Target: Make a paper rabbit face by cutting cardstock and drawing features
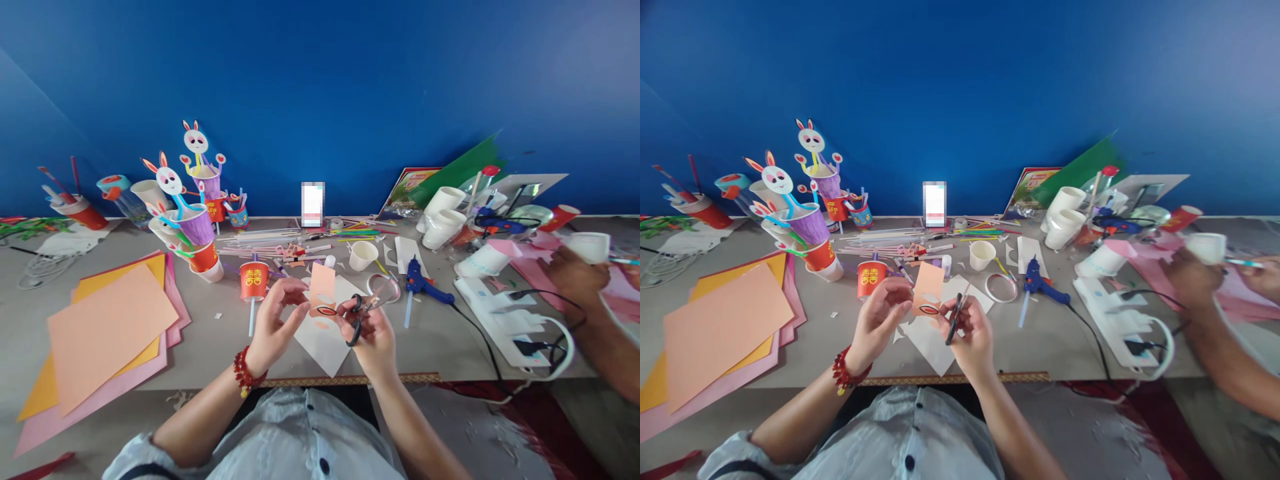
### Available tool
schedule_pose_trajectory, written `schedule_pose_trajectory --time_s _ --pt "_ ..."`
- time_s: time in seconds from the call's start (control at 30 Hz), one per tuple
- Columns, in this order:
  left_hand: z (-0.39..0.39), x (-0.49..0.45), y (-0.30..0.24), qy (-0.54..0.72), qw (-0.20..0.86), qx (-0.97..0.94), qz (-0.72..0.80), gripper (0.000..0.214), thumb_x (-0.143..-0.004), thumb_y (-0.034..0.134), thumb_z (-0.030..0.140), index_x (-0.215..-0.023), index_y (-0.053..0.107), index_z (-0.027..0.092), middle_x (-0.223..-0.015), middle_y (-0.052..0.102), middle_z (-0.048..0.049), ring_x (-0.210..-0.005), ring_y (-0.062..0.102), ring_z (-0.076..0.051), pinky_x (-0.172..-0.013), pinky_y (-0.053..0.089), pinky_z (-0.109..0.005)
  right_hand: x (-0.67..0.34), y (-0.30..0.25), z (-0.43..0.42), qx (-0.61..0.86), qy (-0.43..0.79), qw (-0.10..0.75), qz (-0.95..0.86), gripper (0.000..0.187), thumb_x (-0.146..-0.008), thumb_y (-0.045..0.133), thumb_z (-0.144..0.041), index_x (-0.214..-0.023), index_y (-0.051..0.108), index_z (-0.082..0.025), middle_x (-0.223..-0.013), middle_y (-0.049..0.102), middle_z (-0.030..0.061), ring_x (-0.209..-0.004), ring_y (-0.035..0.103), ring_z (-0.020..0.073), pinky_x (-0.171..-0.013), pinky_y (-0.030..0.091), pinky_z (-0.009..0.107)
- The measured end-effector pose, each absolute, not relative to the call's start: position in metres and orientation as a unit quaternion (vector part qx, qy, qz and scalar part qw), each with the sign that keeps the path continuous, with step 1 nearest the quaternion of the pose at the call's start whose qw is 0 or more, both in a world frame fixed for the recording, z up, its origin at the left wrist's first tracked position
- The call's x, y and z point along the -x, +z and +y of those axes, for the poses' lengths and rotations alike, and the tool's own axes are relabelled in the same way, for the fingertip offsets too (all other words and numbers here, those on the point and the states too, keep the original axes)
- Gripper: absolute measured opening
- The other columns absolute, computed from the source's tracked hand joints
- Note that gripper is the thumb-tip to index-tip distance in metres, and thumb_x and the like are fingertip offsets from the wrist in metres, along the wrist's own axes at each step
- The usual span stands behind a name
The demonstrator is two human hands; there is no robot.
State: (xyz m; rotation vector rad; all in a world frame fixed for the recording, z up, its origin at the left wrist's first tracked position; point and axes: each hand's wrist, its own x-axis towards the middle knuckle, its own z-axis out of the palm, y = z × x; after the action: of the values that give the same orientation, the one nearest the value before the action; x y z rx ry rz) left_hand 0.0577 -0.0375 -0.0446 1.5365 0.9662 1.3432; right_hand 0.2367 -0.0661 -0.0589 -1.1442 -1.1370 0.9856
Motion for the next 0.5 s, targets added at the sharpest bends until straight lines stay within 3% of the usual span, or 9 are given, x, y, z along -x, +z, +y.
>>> schedule_pose_trajectory --time_s 0.1,0.2,0.37,0.5 --pt "-0.033 -0.05 -0.028 0.487 0.297 -0.728 0.381 0.011 -0.093 0.059 0.024 -0.098 0.067 0.021 -0.104 0.065 -0.0088 -0.101 0.06 -0.022 -0.089 0.047 -0.036 -0.244 -0.05 -0.063 0.486 0.409 0.531 -0.56 0.018 -0.078 0.072 -0.025 -0.086 0.056 -0.022 -0.078 0.067 0.0004 -0.057 0.055 0.0119 -0.051 0.045 0.023" --pt "-0.03 -0.045 -0.015 0.418 0.242 -0.798 0.362 0.011 -0.093 0.059 0.023 -0.091 0.07 0.021 -0.094 0.069 -0.0065 -0.095 0.06 -0.022 -0.088 0.046 -0.037 -0.251 -0.042 -0.06 0.477 0.399 0.477 -0.621 0.017 -0.079 0.07 -0.023 -0.086 0.055 -0.022 -0.079 0.066 -0.0001 -0.055 0.052 0.0108 -0.05 0.041 0.022" --pt "-0.027 -0.043 -0.008 0.334 0.341 -0.802 0.358 0.016 -0.094 0.06 0.025 -0.083 0.07 0.019 -0.081 0.07 -0.0023 -0.078 0.062 -0.016 -0.075 0.045 -0.029 -0.255 -0.04 -0.053 0.465 0.388 0.446 -0.659 0.019 -0.08 0.069 -0.021 -0.093 0.055 -0.022 -0.075 0.064 -0.0001 -0.057 0.055 0.0128 -0.053 0.043 0.024" --pt "-0.027 -0.038 -0.009 0.289 0.439 -0.76 0.381 0.013 -0.091 0.061 0.024 -0.084 0.07 0.018 -0.084 0.072 -0.0022 -0.077 0.063 -0.015 -0.069 0.046 -0.025 -0.253 -0.038 -0.047 0.443 0.404 0.464 -0.652 0.02 -0.078 0.071 -0.019 -0.091 0.056 -0.022 -0.076 0.064 0.0005 -0.059 0.056 0.0136 -0.055 0.045 0.025"
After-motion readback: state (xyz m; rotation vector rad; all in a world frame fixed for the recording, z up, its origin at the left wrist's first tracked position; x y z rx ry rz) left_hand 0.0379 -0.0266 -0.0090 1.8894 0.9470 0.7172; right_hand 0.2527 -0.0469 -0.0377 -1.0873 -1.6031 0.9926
